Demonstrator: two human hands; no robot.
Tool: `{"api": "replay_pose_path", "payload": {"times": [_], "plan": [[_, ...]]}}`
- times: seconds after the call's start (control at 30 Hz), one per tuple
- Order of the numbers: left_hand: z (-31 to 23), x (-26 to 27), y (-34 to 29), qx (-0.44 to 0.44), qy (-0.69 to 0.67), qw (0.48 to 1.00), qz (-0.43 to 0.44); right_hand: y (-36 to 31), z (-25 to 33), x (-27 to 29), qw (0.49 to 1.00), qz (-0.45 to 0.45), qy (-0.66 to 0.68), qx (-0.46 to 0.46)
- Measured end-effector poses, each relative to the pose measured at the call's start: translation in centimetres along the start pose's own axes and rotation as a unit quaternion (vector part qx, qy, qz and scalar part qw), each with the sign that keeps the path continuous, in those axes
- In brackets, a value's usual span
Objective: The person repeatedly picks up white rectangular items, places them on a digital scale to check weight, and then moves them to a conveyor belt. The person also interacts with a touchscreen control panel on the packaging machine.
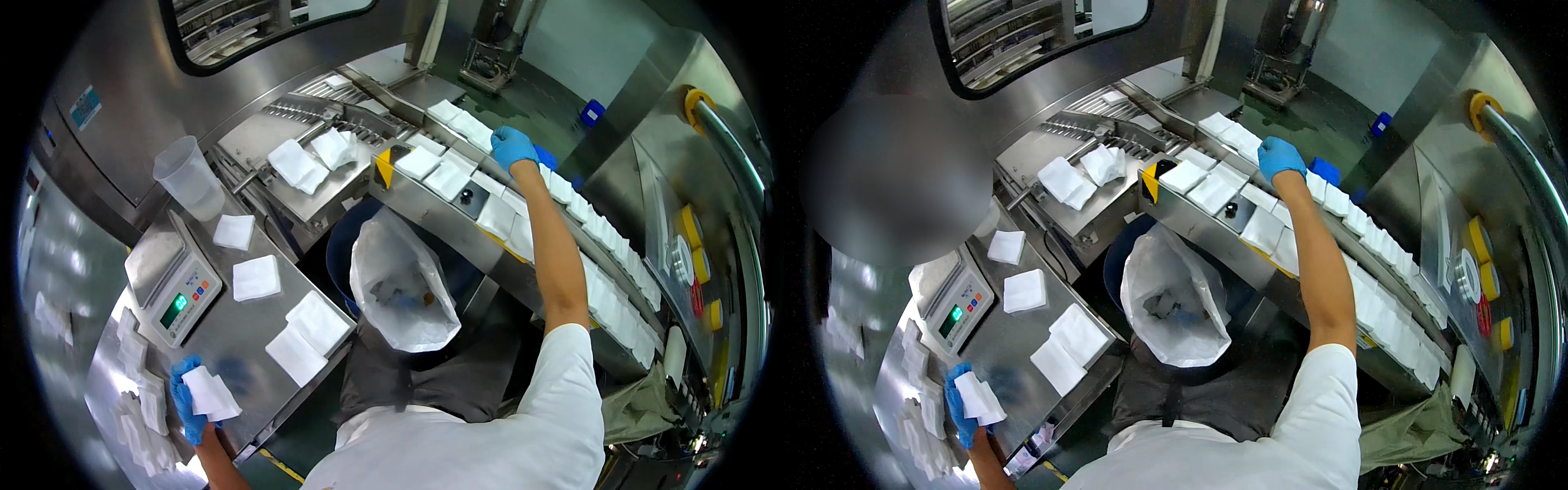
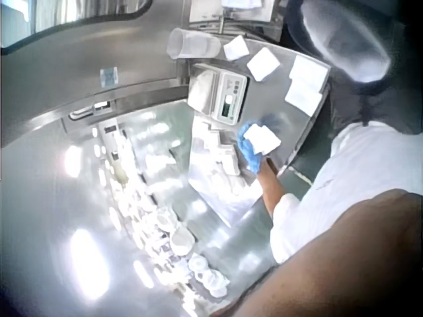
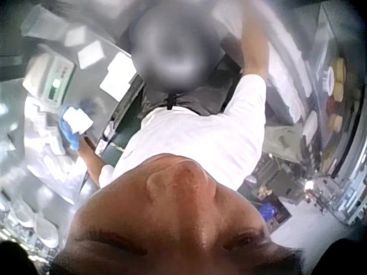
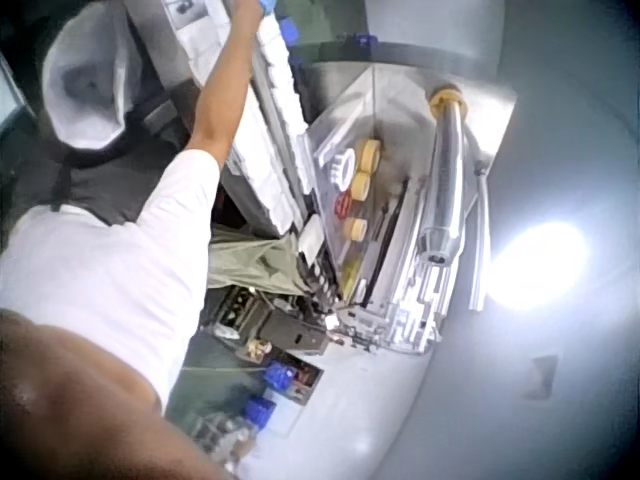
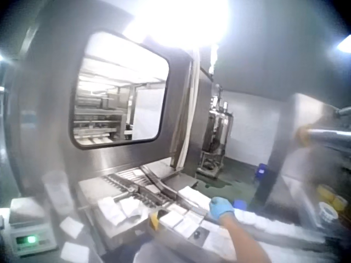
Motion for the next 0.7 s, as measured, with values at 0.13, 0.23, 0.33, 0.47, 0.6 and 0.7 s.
{"api": "replay_pose_path", "payload": {"times": [0.13, 0.23, 0.33, 0.47, 0.6, 0.7], "plan": [[-1.5, -1.0, -1.0, 0.024, -0.005, 0.998, -0.05, -5.4, 6.0, 4.9, 0.987, -0.058, 0.119, 0.088], [-4.8, -8.7, -2.0, 0.047, 0.038, 0.998, -0.003, -11.2, 17.6, 6.6, 0.936, 0.018, 0.336, 0.109], [-4.5, -14.7, 0.1, 0.133, 0.062, 0.987, 0.065, -19.8, 27.0, 7.6, 0.886, 0.045, 0.381, 0.259], [-3.2, -18.4, 0.5, 0.145, 0.019, 0.987, 0.065, -29.5, 38.7, 7.5, 0.794, 0.155, 0.375, 0.452], [-3.2, -18.0, -0.8, 0.128, -0.013, 0.991, 0.043, -34.0, 44.7, 5.2, 0.745, 0.149, 0.315, 0.569], [-2.3, -16.9, -1.2, 0.122, -0.068, 0.988, 0.068, -34.5, 45.2, 3.7, 0.737, 0.143, 0.336, 0.569]]}}
Point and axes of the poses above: each hand's wrist, its own y-axis towards the middle knuckle, its own x-axis out of the back of the hand, z = x × y, the point moved 8 cm from there along y, towards the middle knuckle, and after that the axes turned 10 degrees about x, right-handed, at the moved point
